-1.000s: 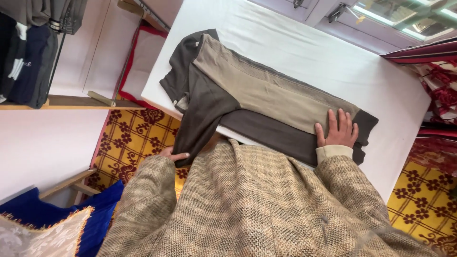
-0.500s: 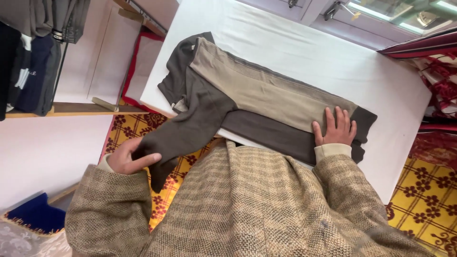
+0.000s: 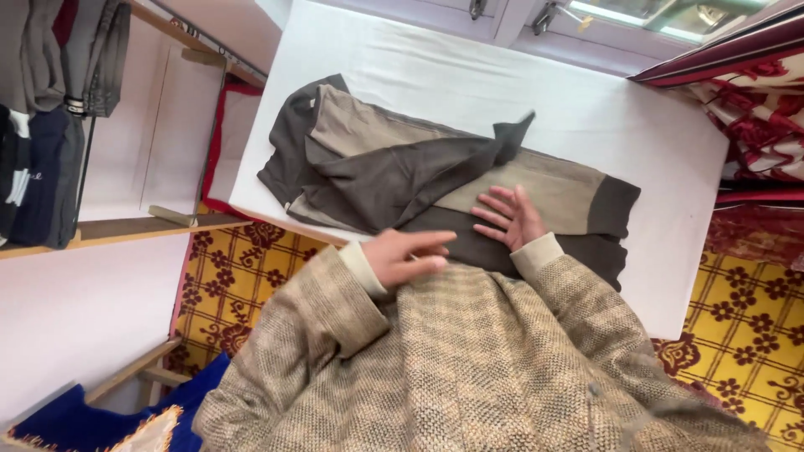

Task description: Folding a beige and brown sweater on a flat surface and then placing it on a nearby shelf.

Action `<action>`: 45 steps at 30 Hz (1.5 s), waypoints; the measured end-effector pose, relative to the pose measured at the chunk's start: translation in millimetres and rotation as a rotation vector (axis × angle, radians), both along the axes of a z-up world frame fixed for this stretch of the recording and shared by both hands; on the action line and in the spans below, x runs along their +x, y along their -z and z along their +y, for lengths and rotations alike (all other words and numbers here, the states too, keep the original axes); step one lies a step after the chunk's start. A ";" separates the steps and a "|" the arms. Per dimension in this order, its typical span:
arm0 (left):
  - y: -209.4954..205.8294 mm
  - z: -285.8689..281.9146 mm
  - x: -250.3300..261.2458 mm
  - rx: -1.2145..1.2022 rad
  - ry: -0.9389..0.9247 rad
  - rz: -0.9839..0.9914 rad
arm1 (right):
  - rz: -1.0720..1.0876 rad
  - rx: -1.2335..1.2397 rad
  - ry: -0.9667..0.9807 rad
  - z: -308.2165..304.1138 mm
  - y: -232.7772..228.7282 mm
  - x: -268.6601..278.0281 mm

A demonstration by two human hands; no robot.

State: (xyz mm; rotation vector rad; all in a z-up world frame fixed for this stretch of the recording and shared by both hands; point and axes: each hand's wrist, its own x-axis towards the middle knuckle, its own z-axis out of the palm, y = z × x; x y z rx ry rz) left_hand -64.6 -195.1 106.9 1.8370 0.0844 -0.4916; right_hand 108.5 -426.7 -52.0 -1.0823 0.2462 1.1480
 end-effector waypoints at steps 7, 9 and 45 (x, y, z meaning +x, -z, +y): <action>118.6 156.4 -17.1 0.768 -0.418 -0.142 | -0.978 -0.572 -0.037 4.6 -45.1 41.4; 143.2 178.1 -14.7 0.877 -0.324 0.057 | -1.719 -0.715 -0.294 13.4 -47.0 65.7; 108.6 47.5 -1.4 0.649 0.348 -0.147 | -1.905 -0.992 -1.202 -175.7 -16.8 27.8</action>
